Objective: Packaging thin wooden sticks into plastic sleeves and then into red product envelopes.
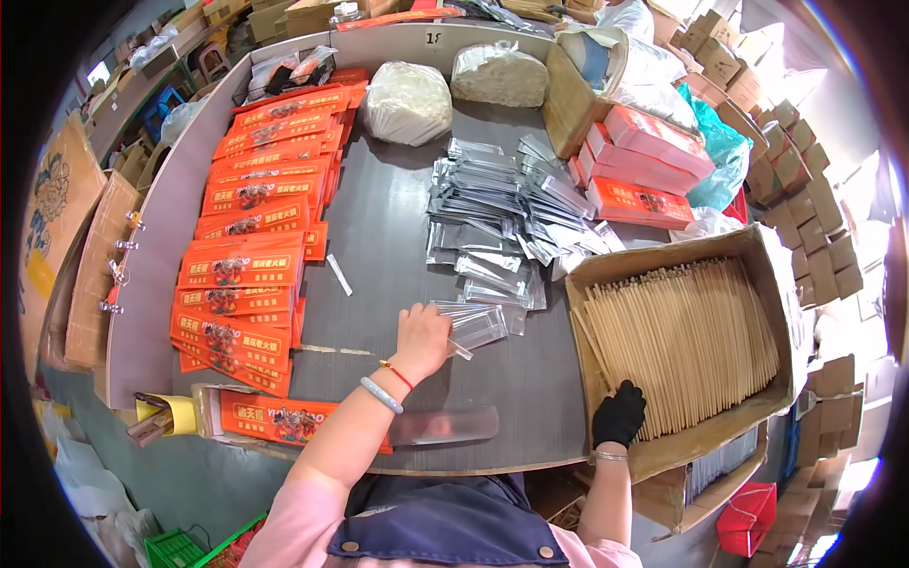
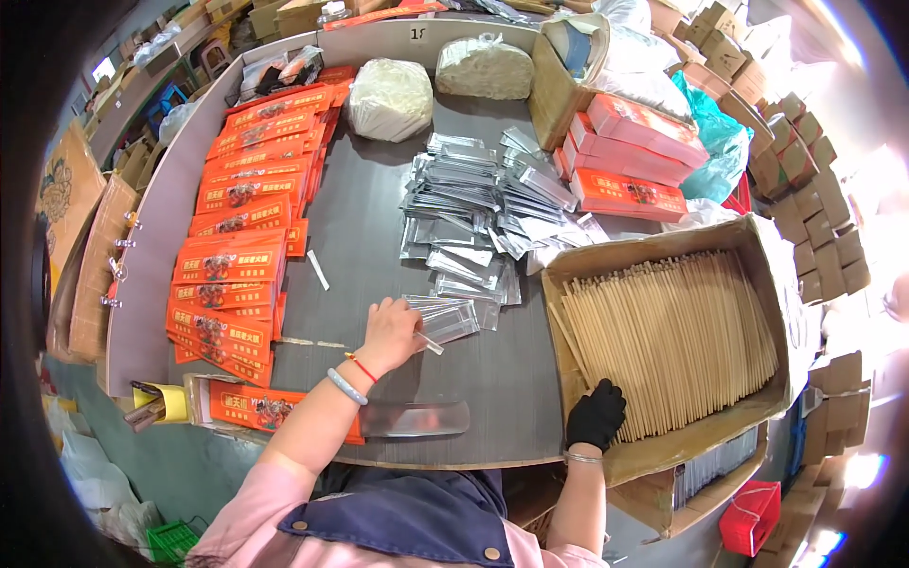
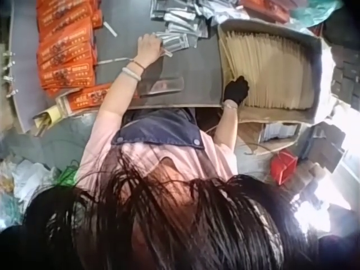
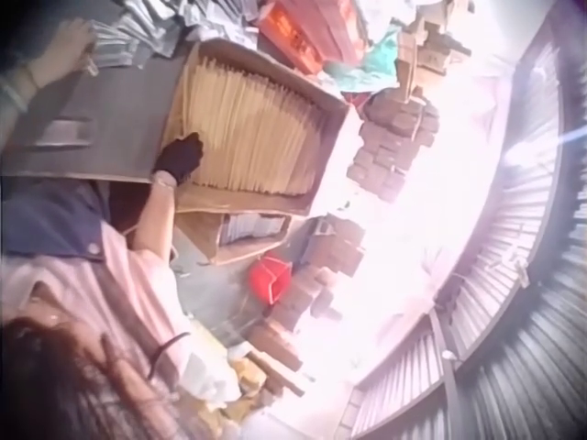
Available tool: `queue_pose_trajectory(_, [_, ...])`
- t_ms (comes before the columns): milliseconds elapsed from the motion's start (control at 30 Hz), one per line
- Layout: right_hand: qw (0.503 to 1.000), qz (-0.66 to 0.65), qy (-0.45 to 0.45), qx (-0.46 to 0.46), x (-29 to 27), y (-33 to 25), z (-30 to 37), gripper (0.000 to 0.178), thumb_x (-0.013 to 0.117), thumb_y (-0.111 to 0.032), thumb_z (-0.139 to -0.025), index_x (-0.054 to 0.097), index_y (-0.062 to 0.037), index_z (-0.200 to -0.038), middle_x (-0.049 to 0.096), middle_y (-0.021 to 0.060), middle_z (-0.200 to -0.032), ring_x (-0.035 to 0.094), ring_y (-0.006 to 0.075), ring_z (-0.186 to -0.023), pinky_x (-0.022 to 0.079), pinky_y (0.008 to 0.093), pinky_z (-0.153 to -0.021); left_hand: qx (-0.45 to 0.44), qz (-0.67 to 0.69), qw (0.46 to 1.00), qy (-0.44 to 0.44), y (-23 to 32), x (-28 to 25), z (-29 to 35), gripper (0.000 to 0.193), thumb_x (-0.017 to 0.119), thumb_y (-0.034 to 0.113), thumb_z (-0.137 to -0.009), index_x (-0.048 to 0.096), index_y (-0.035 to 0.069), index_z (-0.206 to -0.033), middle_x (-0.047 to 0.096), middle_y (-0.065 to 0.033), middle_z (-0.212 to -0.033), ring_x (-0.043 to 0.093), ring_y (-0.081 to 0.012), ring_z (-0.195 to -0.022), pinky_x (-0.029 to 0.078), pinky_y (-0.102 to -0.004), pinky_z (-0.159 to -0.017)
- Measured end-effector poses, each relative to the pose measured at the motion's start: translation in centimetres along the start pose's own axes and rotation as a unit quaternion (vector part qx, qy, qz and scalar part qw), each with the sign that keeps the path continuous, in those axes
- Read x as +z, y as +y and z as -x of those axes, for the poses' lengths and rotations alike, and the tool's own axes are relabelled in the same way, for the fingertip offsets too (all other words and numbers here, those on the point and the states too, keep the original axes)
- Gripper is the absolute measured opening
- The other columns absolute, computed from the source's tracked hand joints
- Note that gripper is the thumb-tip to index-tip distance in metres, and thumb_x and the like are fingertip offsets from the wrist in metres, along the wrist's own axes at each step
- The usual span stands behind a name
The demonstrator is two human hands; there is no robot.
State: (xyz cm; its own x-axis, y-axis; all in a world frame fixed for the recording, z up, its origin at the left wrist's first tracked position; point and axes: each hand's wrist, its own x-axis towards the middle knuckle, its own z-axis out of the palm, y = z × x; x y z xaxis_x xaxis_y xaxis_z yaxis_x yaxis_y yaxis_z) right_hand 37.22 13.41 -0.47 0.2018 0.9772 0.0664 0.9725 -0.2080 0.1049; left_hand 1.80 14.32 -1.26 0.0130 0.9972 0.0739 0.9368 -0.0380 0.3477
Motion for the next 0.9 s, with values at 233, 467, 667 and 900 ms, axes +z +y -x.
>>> queue_pose_trajectory(233, [1.000,0.003,0.014,0.021,-0.1,-0.5,-0.2,0.012,0.056,-0.015,-0.090,0.056,-0.0054,-0.098,0.058,0.0169,-0.100,0.057,0.0359,-0.096,0.049,0.0471,-0.080,-0.003,0.012,0.999,0.030,0.2,0.3,0.2,0.021,0.078,0.019,-0.069,0.065,0.011,-0.083,0.063,-0.0074,-0.087,0.058,-0.0280,-0.087,0.041,-0.0419,-0.076])
queue_pose_trajectory(467, [0.983,-0.151,0.093,-0.056,0.0,0.9,1.0,0.017,0.058,-0.013,-0.090,0.062,-0.0006,-0.101,0.062,0.0182,-0.089,0.062,0.0356,-0.087,0.049,0.0449,-0.075,-0.062,0.336,0.933,-0.111,0.1,-4.3,6.0,0.021,0.078,0.022,-0.071,0.062,0.012,-0.079,0.062,-0.0023,-0.084,0.056,-0.0268,-0.091,0.040,-0.0403,-0.076])
queue_pose_trajectory(667, [0.856,-0.356,-0.107,-0.359,-4.8,-5.8,4.1,0.021,0.064,-0.017,-0.088,0.070,-0.0099,-0.107,0.061,0.0148,-0.077,0.060,0.0351,-0.075,0.047,0.0445,-0.068,-0.031,0.144,0.989,0.032,0.6,-3.3,14.7,0.035,0.084,0.030,-0.065,0.067,0.012,-0.089,0.059,-0.0062,-0.097,0.053,-0.0294,-0.098,0.041,-0.0422,-0.087])
queue_pose_trajectory(900, [0.828,-0.245,-0.140,-0.486,-2.3,-10.3,6.8,0.024,0.070,-0.026,-0.082,0.070,-0.0175,-0.104,0.063,0.0134,-0.079,0.062,0.0319,-0.073,0.049,0.0445,-0.063,-0.007,0.098,0.995,-0.012,-1.5,-4.1,17.1,0.070,0.087,0.031,-0.058,0.062,0.007,-0.119,0.056,-0.0090,-0.119,0.048,-0.0327,-0.114,0.039,-0.0458,-0.098])
